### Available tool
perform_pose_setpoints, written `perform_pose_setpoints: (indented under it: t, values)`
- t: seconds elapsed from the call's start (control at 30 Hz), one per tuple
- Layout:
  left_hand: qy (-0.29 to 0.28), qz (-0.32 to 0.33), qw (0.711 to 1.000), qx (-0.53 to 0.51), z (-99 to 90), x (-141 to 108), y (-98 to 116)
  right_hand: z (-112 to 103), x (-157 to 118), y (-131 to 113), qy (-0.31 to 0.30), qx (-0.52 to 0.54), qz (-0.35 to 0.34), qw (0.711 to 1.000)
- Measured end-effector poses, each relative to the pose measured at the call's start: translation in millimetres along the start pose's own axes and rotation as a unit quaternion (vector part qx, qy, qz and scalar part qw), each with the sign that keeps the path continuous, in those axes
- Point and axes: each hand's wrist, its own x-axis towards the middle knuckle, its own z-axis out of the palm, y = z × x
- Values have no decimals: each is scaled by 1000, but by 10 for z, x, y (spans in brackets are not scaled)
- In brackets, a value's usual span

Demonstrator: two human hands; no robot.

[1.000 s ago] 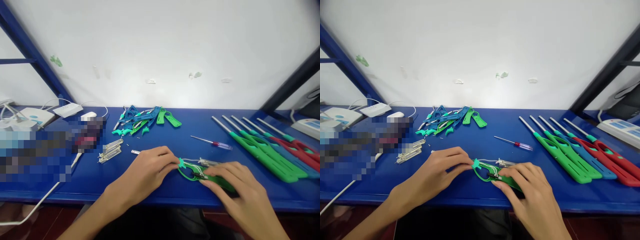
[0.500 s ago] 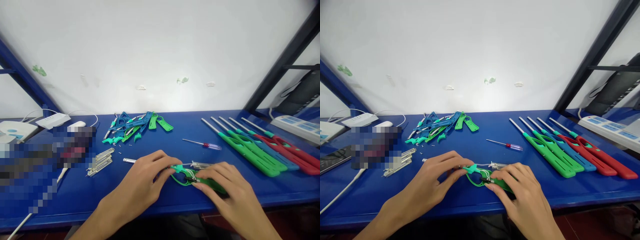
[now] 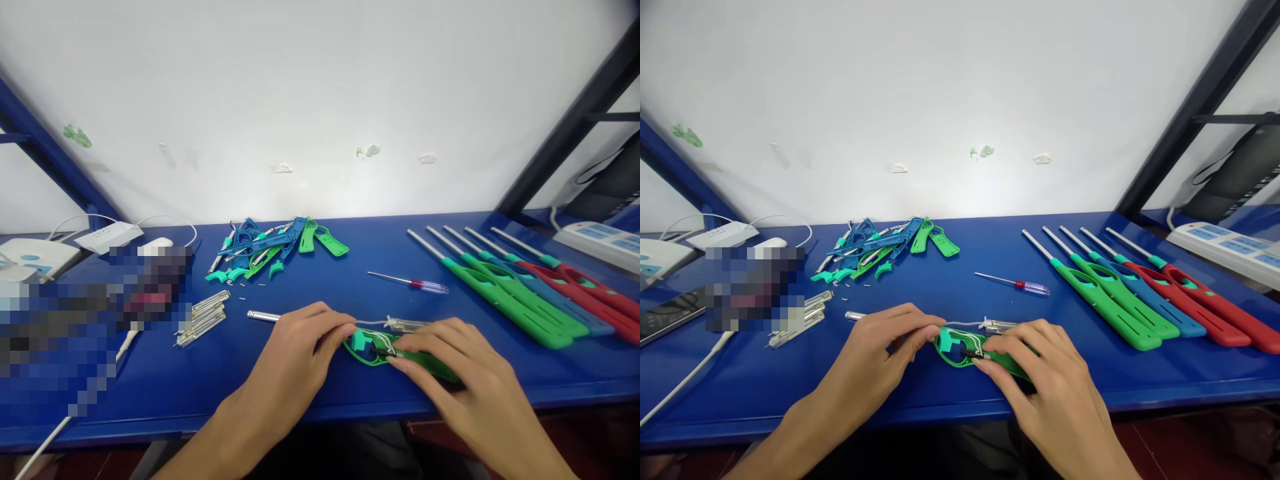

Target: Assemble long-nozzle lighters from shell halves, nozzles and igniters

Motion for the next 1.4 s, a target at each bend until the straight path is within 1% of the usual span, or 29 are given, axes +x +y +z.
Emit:
perform_pose_setpoints:
  t: [0.07,0.13,0.27,0.4,0.47,0.63,0.77,0.83,0.9,1.0,1.07,1.13,1.2,1.3,1.4]
  values:
    - [4,45,998,45,66,-15,-34,-3,4,-3,1,2,-4,1000]
    - [1,71,994,86,116,-31,-61,-6,4,-4,-1,8,-2,1000]
    - [0,86,990,111,148,-50,-85,2,-10,13,-1,27,1,1000]
    - [1,73,990,123,139,-38,-100,15,-24,35,7,45,-14,999]
    - [6,78,987,140,139,-36,-116,14,-26,35,12,51,-17,998]
    - [30,124,970,206,144,-68,-148,9,-28,31,14,59,-23,998]
    - [13,155,955,253,150,-85,-155,26,-15,40,15,62,-26,998]
    - [2,165,953,252,159,-85,-158,36,-7,47,17,65,-31,997]
    - [-4,163,959,234,169,-87,-162,42,-4,51,21,65,-34,997]
    - [-4,156,969,192,174,-95,-167,42,-15,52,18,71,-28,997]
    - [1,165,970,178,169,-97,-166,38,-27,51,18,74,-27,997]
    - [0,177,966,190,159,-91,-156,31,-36,49,18,73,-28,997]
    - [-17,180,961,210,146,-83,-138,25,-38,48,12,73,-30,997]
    - [-55,164,958,229,128,-76,-104,20,-28,50,5,77,-39,996]
    - [-69,155,956,240,111,-77,-72,15,-16,51,9,80,-43,996]
